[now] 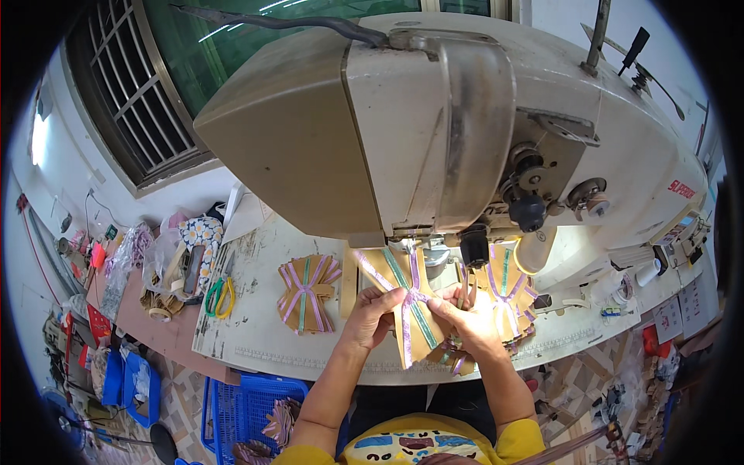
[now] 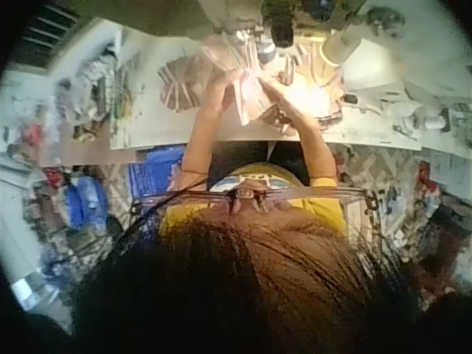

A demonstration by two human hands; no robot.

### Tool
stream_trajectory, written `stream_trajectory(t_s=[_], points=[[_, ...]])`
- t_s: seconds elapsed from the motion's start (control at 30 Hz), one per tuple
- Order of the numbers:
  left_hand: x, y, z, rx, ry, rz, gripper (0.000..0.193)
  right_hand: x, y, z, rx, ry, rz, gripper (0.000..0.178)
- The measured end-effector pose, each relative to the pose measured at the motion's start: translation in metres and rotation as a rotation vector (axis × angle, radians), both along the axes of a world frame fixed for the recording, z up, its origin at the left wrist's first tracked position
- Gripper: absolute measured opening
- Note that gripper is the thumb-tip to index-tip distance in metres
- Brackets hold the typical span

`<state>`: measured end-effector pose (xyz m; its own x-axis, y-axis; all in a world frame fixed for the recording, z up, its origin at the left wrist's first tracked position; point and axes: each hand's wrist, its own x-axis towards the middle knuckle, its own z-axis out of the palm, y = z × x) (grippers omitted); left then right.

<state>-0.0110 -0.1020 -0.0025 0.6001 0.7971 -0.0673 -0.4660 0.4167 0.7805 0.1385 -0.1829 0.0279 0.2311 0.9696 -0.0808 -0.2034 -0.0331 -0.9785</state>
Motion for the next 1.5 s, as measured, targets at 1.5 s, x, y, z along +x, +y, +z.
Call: stream_trajectory(t_s=[1.5], points=[[0.018,0.007,0.033,0.255,0.122,0.230,0.014,0.002,0.024,0.007,0.173,0.065,-0.188,0.012]])
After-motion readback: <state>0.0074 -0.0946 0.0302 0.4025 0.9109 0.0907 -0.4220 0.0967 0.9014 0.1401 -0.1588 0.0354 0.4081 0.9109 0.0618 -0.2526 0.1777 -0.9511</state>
